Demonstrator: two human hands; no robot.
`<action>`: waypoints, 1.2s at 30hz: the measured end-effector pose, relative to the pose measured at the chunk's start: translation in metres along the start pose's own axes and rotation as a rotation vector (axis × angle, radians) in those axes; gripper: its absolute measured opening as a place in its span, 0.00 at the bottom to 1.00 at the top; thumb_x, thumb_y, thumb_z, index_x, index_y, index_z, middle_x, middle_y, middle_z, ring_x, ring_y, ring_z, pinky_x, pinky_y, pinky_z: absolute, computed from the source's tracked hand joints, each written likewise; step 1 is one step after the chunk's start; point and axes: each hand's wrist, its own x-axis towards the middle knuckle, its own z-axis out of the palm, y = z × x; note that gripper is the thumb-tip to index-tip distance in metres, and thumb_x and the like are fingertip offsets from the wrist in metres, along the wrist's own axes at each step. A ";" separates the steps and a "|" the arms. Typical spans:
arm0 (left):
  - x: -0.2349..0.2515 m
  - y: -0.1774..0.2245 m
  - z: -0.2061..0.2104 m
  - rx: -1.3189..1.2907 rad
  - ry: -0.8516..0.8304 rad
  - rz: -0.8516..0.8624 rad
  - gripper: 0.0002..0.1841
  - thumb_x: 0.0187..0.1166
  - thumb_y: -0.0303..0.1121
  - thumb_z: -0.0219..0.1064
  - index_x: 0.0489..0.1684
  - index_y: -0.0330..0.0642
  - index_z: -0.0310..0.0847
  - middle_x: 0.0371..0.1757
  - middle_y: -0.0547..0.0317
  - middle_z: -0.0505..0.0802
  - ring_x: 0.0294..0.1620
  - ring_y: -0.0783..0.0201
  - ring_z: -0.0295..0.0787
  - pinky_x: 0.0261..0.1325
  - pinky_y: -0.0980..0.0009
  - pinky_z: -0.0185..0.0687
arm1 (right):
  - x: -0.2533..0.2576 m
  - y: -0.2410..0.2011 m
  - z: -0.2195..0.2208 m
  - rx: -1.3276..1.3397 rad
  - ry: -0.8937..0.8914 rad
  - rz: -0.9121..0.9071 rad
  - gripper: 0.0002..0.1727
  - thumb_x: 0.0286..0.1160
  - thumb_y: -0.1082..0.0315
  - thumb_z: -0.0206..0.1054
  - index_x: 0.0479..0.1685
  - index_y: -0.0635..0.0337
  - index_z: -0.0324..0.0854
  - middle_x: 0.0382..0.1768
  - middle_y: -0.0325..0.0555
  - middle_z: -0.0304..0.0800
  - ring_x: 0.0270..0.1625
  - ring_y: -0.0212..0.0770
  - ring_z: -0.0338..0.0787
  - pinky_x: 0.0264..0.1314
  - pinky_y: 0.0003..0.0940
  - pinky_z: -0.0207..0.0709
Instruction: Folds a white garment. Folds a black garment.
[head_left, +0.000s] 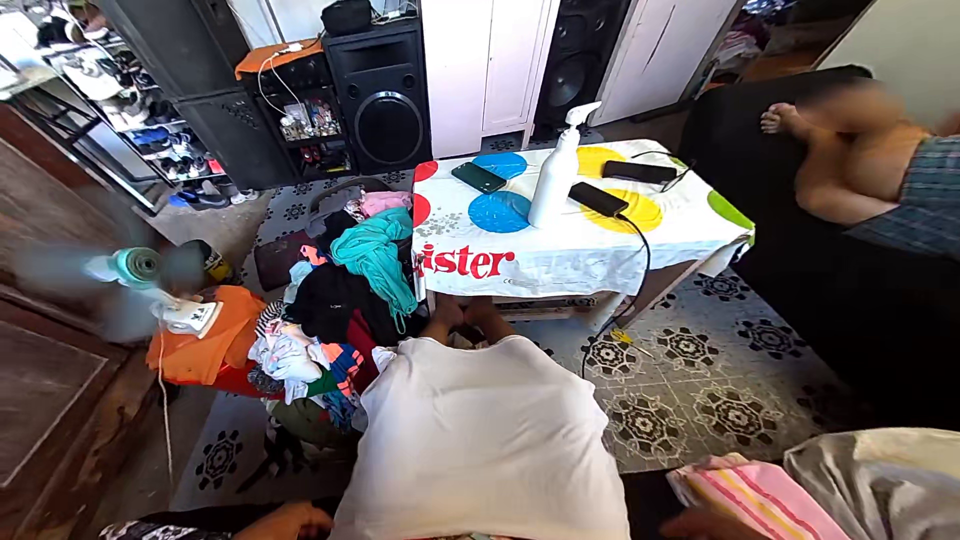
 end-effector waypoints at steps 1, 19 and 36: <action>0.014 -0.002 -0.009 -0.029 0.111 0.004 0.26 0.72 0.36 0.78 0.67 0.30 0.84 0.60 0.31 0.90 0.64 0.38 0.87 0.73 0.42 0.76 | 0.008 -0.010 -0.004 -0.004 0.133 -0.015 0.17 0.79 0.76 0.68 0.64 0.73 0.84 0.62 0.71 0.88 0.66 0.66 0.87 0.76 0.61 0.73; 0.221 0.038 -0.054 -1.269 0.683 -0.112 0.39 0.91 0.62 0.35 0.78 0.37 0.73 0.70 0.42 0.86 0.69 0.51 0.83 0.69 0.48 0.78 | 0.177 -0.075 -0.045 1.011 0.504 0.186 0.31 0.92 0.41 0.43 0.57 0.58 0.81 0.40 0.44 0.92 0.42 0.36 0.91 0.47 0.40 0.86; 0.196 0.033 -0.065 -0.456 1.064 0.003 0.28 0.87 0.34 0.61 0.80 0.24 0.64 0.70 0.28 0.82 0.68 0.43 0.84 0.70 0.51 0.79 | 0.150 -0.094 -0.053 -0.041 1.158 -0.020 0.25 0.87 0.60 0.58 0.69 0.76 0.77 0.67 0.82 0.77 0.67 0.78 0.81 0.68 0.71 0.73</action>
